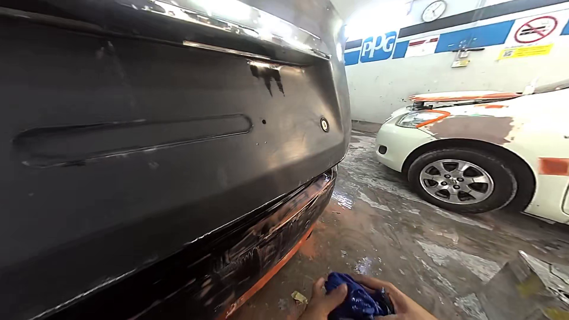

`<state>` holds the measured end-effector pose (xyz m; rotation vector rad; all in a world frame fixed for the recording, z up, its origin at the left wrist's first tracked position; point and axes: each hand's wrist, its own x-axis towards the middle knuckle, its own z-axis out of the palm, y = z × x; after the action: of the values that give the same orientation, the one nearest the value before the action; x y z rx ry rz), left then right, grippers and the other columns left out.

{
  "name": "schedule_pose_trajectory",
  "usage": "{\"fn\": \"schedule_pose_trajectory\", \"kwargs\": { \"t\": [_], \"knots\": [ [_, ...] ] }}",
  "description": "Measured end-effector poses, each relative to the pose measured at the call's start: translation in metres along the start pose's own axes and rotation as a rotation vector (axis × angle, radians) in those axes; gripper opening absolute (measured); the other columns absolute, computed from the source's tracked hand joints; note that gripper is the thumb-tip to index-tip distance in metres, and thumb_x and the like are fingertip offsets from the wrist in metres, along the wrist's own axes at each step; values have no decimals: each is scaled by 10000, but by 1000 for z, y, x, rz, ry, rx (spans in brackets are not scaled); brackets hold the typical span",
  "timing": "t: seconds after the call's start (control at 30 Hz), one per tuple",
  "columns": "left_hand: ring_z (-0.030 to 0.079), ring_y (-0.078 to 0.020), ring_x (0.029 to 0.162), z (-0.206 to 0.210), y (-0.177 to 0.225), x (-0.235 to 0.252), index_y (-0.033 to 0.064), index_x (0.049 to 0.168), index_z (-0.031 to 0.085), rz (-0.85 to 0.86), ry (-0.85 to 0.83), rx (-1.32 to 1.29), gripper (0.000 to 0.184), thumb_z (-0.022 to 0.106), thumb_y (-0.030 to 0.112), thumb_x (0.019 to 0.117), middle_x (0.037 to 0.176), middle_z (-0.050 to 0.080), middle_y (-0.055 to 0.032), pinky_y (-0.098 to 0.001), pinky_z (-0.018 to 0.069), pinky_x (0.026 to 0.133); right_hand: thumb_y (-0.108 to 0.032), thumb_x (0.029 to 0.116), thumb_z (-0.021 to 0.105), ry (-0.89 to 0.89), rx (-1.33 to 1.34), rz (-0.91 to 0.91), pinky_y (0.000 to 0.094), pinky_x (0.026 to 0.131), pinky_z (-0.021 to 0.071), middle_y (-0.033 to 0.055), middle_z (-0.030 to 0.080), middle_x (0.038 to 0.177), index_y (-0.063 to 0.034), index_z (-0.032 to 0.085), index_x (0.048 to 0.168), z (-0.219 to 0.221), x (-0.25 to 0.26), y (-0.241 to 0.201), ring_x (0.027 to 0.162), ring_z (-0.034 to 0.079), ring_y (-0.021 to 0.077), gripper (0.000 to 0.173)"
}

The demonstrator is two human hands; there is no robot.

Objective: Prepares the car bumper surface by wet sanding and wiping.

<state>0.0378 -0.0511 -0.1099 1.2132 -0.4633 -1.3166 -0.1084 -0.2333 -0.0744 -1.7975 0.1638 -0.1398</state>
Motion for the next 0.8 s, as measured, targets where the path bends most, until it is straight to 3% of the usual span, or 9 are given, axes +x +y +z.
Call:
{"fn": "schedule_pose_trajectory", "kwargs": {
  "t": [0.1,0.2,0.3,0.37,0.47,0.57,0.63,0.7,0.8],
  "knots": [
    [702,-248,974,35,28,29,40,1338,516,216,153,-10,570,766,247,870,1102,694,-153,-453,599,834,-309,675,938,232,-424,32,486,984,561,109,698,1269,-113,582,1434,-1,-2,-24,1106,692,220,860],
    [662,-228,1059,56,81,45,50,1269,562,502,283,397,630,828,165,709,1150,662,-142,-440,567,917,-256,665,949,574,-274,-21,442,768,667,168,651,1332,-37,520,1452,1,-20,-21,963,750,256,922],
    [621,-247,1159,84,157,55,110,1278,634,808,323,812,554,807,229,764,1237,649,-120,-456,528,985,-78,846,778,804,106,-140,470,723,667,177,718,1185,36,493,1349,5,-44,-14,897,765,319,589],
    [586,-290,1215,87,199,72,176,1301,636,927,330,1090,537,802,195,791,1362,571,-126,-507,540,962,-125,971,662,828,222,-99,420,645,654,137,762,1019,7,534,1241,11,-55,-3,781,770,276,326],
    [592,-354,1230,63,228,90,163,1287,649,781,378,1519,546,813,154,767,1432,536,-162,-579,543,942,-304,1017,616,841,361,82,322,552,599,19,709,734,-70,620,1012,17,-50,24,584,682,142,234],
    [582,-340,1216,32,217,72,163,1268,686,617,458,1725,425,743,296,868,1344,583,-141,-548,518,972,-454,1029,568,855,618,168,353,572,595,18,621,671,-66,617,1007,7,-30,48,569,634,145,391],
    [583,-292,1222,15,212,38,178,1215,706,601,474,1760,382,721,338,868,1302,613,-100,-513,511,997,-372,988,657,915,740,22,422,682,621,106,700,788,-19,644,1051,-2,-6,42,702,697,203,358],
    [605,-244,1201,-5,204,-11,211,1184,715,566,495,1791,372,687,386,858,1276,638,-44,-501,525,979,-155,932,728,1058,738,-132,482,766,627,181,720,955,24,611,1183,-8,27,10,836,722,268,330],
    [674,-197,1091,-55,182,-85,238,1047,747,774,576,1827,324,699,419,783,1191,697,8,-472,575,889,-33,956,640,1157,243,-424,426,810,633,153,739,1038,41,666,1186,-14,87,-44,911,735,228,242]
  ]
}}
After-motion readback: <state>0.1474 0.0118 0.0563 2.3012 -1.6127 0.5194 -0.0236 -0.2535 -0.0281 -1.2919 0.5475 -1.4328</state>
